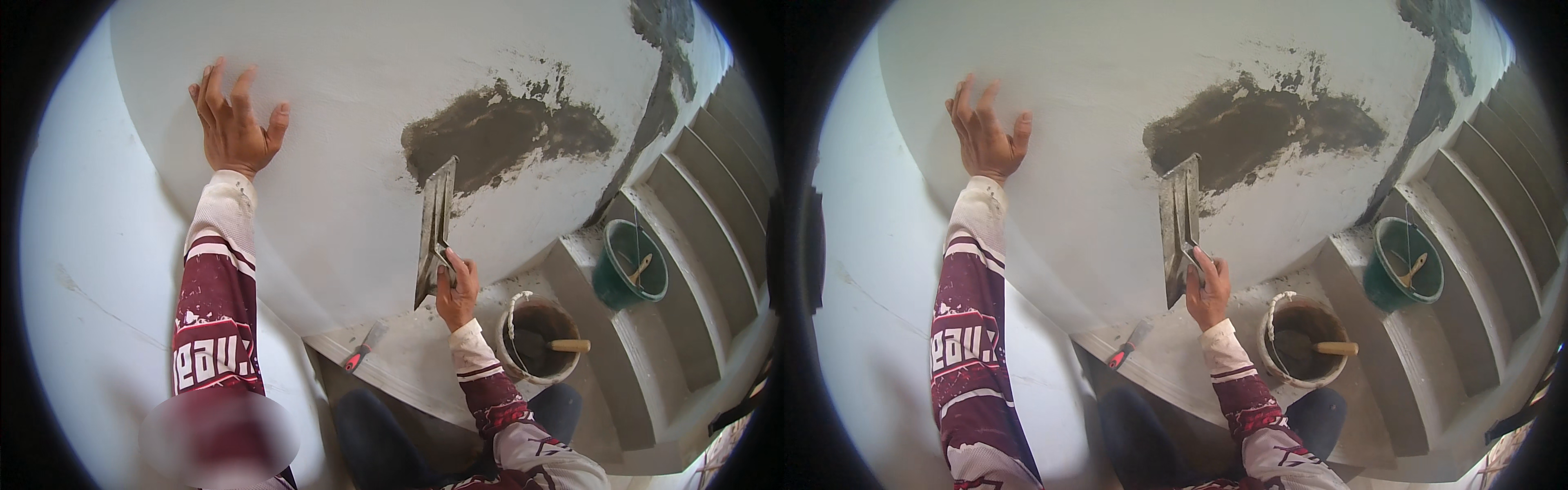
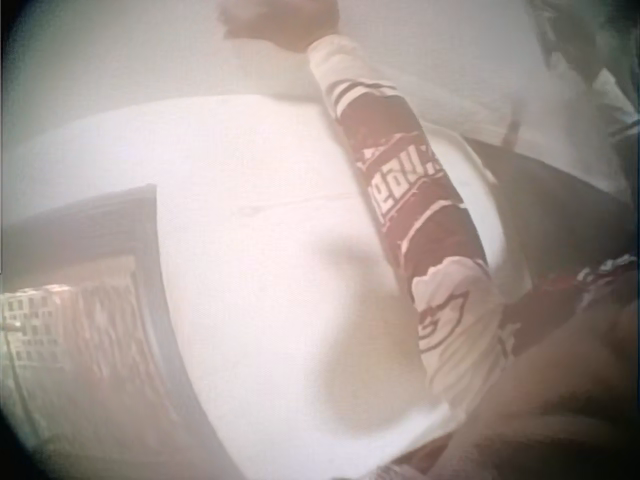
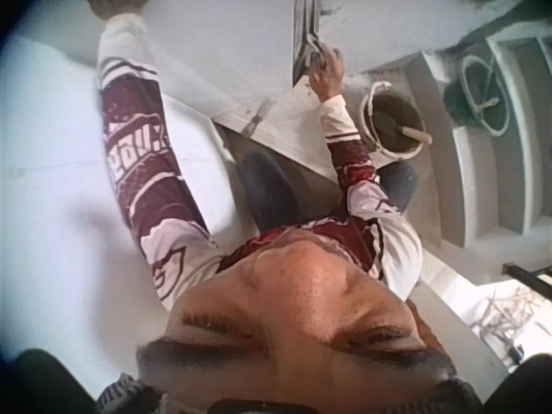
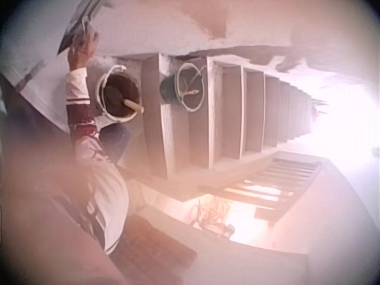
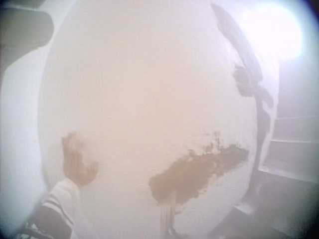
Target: The person applies plaster to a white wall using a trowel and a bucket of plaster. They repeatedly scoop plaster and spread it over the surface, smoothing it out. A paintbrush is also used to apply a liquid to the wall.
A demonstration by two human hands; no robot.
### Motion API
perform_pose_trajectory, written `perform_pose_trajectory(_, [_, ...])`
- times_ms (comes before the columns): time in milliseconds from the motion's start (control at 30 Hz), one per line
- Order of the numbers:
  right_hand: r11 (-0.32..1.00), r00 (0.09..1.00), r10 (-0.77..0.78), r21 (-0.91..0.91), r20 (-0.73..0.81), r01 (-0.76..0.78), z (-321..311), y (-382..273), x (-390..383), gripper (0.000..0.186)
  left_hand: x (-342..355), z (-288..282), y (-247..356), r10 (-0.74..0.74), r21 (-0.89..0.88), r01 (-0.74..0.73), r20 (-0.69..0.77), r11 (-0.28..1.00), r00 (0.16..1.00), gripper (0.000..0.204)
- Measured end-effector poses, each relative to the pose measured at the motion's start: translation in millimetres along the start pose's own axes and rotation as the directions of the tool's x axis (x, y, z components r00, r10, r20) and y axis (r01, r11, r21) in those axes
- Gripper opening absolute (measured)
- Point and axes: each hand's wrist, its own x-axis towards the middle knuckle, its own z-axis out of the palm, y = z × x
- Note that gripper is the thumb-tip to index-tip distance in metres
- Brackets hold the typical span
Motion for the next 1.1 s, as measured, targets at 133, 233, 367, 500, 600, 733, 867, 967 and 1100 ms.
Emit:
perform_pose_trajectory(133, [0.989, 0.999, -0.051, -0.136, 0.014, 0.052, 14, 6, 6, 0.046, -2, 1, -1, 0.01, 0.023, -0.01, 0.0, 1.0, 1.0, 0.054])
perform_pose_trajectory(233, [0.962, 0.989, -0.15, -0.23, -0.003, 0.145, 25, 9, 14, 0.047, -2, 0, -3, 0.032, 0.03, -0.032, -0.002, 0.999, 0.999, 0.054])
perform_pose_trajectory(367, [0.948, 0.988, -0.129, -0.303, -0.082, 0.098, 38, 7, 28, 0.043, -2, 1, -3, 0.048, 0.028, -0.048, -0.006, 0.998, 0.999, 0.053])
perform_pose_trajectory(500, [0.933, 0.993, -0.012, -0.357, 0.119, 0.055, 36, 24, -5, 0.052, -2, 2, 2, 0.023, 0.005, -0.023, 0.003, 1.0, 1.0, 0.054])
perform_pose_trajectory(600, [0.96, 0.985, 0.031, -0.28, 0.172, 0.019, 17, 18, -38, 0.053, 0, -1, -4, 0.03, 0.012, -0.03, -0.002, 0.999, 1.0, 0.055])
perform_pose_trajectory(733, [0.955, 0.998, -0.063, -0.291, -0.02, 0.055, -3, -7, -4, 0.047, -5, 1, 2, 0.02, -0.007, -0.02, 0.002, 1.0, 1.0, 0.055])
perform_pose_trajectory(867, [0.959, 0.998, -0.063, -0.28, -0.032, 0.051, -6, -29, 42, 0.045, -2, 0, -2, 0.037, 0.008, -0.037, -0.004, 0.999, 0.999, 0.055])
perform_pose_trajectory(967, [0.939, 0.999, -0.003, -0.343, 0.035, 0.015, -1, -34, 45, 0.046, -1, 0, -2, 0.04, -0.002, -0.04, -0.006, 0.999, 0.999, 0.054])
perform_pose_trajectory(1100, [0.912, 0.986, 0.084, -0.41, 0.147, -0.016, -3, -32, 19, 0.049, 1, 0, 4, 0.023, -0.024, -0.023, -0.012, 0.999, 1.0, 0.053])
